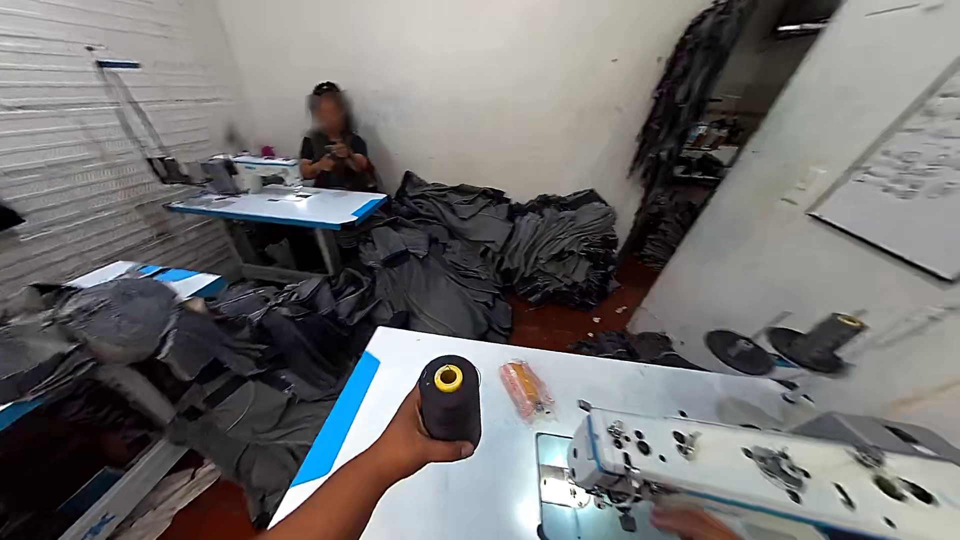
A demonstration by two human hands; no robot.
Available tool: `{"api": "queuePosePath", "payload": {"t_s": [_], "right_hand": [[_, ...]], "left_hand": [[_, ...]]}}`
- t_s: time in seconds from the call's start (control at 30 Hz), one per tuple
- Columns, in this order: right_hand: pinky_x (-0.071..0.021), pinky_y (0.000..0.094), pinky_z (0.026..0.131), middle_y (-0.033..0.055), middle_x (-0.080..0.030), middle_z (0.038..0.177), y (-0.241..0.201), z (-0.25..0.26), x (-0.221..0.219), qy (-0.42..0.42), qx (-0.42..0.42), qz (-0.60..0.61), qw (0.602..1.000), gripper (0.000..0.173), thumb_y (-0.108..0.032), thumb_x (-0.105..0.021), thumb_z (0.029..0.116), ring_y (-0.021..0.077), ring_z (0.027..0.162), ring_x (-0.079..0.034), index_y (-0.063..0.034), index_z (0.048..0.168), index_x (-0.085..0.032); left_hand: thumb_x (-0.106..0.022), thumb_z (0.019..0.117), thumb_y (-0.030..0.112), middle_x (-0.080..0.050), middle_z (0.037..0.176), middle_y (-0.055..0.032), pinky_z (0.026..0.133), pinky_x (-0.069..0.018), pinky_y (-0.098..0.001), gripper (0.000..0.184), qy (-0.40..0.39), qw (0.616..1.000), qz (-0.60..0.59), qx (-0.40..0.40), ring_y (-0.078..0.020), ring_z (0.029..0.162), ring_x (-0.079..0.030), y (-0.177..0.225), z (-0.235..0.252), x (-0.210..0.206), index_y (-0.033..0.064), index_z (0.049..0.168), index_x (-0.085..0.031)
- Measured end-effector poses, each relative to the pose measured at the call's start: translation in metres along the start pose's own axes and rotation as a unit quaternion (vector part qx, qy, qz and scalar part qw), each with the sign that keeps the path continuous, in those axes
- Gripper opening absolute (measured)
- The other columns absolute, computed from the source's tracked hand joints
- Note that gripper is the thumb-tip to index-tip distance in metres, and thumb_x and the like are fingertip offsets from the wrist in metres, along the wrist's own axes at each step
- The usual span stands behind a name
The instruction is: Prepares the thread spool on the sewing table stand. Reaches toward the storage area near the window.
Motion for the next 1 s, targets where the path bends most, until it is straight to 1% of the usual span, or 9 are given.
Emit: {"api": "queuePosePath", "payload": {"t_s": [0.17,0.27,0.33,0.47,0.57,0.73,0.87,0.93,1.0], "right_hand": [[-0.0578,0.0343,0.095,0.0176,-0.059,0.139,-0.077,0.054,0.067,0.089,0.088,0.086,0.988,0.075,-0.041,-0.079,0.0839,0.0187,0.123,-0.063,0.0032,0.140,-0.055],[-0.0550,0.0321,0.100,0.0195,-0.051,0.150,-0.092,0.068,0.093,0.117,0.137,0.131,0.975,0.096,-0.041,-0.085,0.0780,0.0175,0.131,-0.058,0.0061,0.150,-0.042],[-0.0484,0.0329,0.110,0.0236,-0.055,0.144,-0.086,0.064,0.117,0.152,0.175,0.126,0.965,0.086,-0.031,-0.085,0.0808,0.0197,0.132,-0.056,0.0115,0.145,-0.046],[-0.0524,0.0307,0.100,0.0201,-0.065,0.126,-0.018,0.047,0.169,0.193,0.065,0.180,0.962,0.070,-0.021,-0.081,0.0817,0.0149,0.115,-0.064,0.0119,0.136,-0.052],[-0.0565,0.0354,0.093,0.0156,-0.067,0.120,0.059,0.035,0.222,0.237,-0.079,0.219,0.943,0.059,-0.019,-0.075,0.0850,0.0162,0.104,-0.067,0.0046,0.135,-0.055],[-0.0555,0.0468,0.096,0.0207,-0.063,0.126,0.162,0.041,0.339,0.433,-0.107,0.151,0.882,0.067,-0.017,-0.078,0.0880,0.0270,0.111,-0.065,0.0016,0.144,-0.046],[-0.0519,0.0545,0.099,0.0268,-0.061,0.132,0.205,0.092,0.386,0.499,-0.071,0.030,0.863,0.082,-0.022,-0.084,0.0829,0.0364,0.117,-0.064,0.0020,0.149,-0.042],[-0.0493,0.0567,0.104,0.0272,-0.056,0.139,0.235,0.117,0.380,0.470,-0.106,-0.004,0.876,0.081,-0.024,-0.085,0.0829,0.0390,0.124,-0.060,0.0018,0.148,-0.045],[-0.0466,0.0580,0.107,0.0277,-0.053,0.144,0.270,0.133,0.361,0.418,-0.161,-0.004,0.894,0.082,-0.026,-0.086,0.0835,0.0409,0.129,-0.056,0.0020,0.149,-0.044]], "left_hand": [[-0.091,0.0647,0.005,-0.067,0.127,-0.0008,0.109,-0.0489,-0.0235,0.084,-0.197,0.979,0.027,-0.047,-0.0022,0.122,-0.061,0.027,0.060,-0.116,-0.0083,0.134,-0.046],[-0.092,0.0654,0.013,-0.064,0.132,0.0014,0.110,-0.0464,-0.0204,0.089,-0.284,0.952,0.040,-0.105,0.0020,0.124,-0.057,0.035,0.082,-0.188,-0.0045,0.139,-0.044],[-0.092,0.0699,0.026,-0.063,0.132,0.0039,0.108,-0.0485,-0.0223,0.093,-0.301,0.945,0.027,-0.127,0.0020,0.123,-0.057,0.027,0.096,-0.230,0.0017,0.141,-0.038],[-0.093,0.0644,0.014,-0.064,0.124,-0.0043,0.094,-0.0591,-0.0302,0.100,-0.255,0.966,0.040,-0.004,-0.0083,0.109,-0.068,-0.010,0.120,-0.292,-0.0010,0.138,-0.026],[-0.082,0.0810,0.018,-0.052,0.145,-0.0195,0.094,-0.0570,-0.0442,0.084,-0.263,0.954,0.132,0.067,-0.0273,0.125,-0.061,-0.020,0.134,-0.321,-0.0061,0.142,-0.030],[-0.074,0.0921,0.016,-0.060,0.134,-0.0285,0.099,-0.0501,-0.0602,0.051,-0.450,0.832,0.322,-0.042,-0.0449,0.123,-0.060,0.018,0.146,-0.363,-0.0069,0.134,-0.055],[-0.072,0.0930,0.018,-0.068,0.123,-0.0172,0.087,-0.0557,-0.0565,0.027,-0.538,0.672,0.431,-0.273,-0.0412,0.120,-0.063,0.036,0.137,-0.406,0.0055,0.116,-0.067],[-0.067,0.0965,0.021,-0.068,0.123,-0.0147,0.089,-0.0558,-0.0528,0.023,-0.528,0.663,0.428,-0.313,-0.0388,0.121,-0.063,0.043,0.132,-0.424,0.0070,0.115,-0.068],[-0.061,0.1013,0.021,-0.067,0.127,-0.0164,0.097,-0.0520,-0.0531,0.024,-0.512,0.706,0.397,-0.287,-0.0391,0.125,-0.060,0.052,0.129,-0.433,0.0037,0.117,-0.068]]}}
Point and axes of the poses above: each hand's wrist, its own z-axis towards the middle knuckle, its own x-axis out of the back of the hand, y = z × x, the point moved 9 cm from there along z, towards the middle knuckle
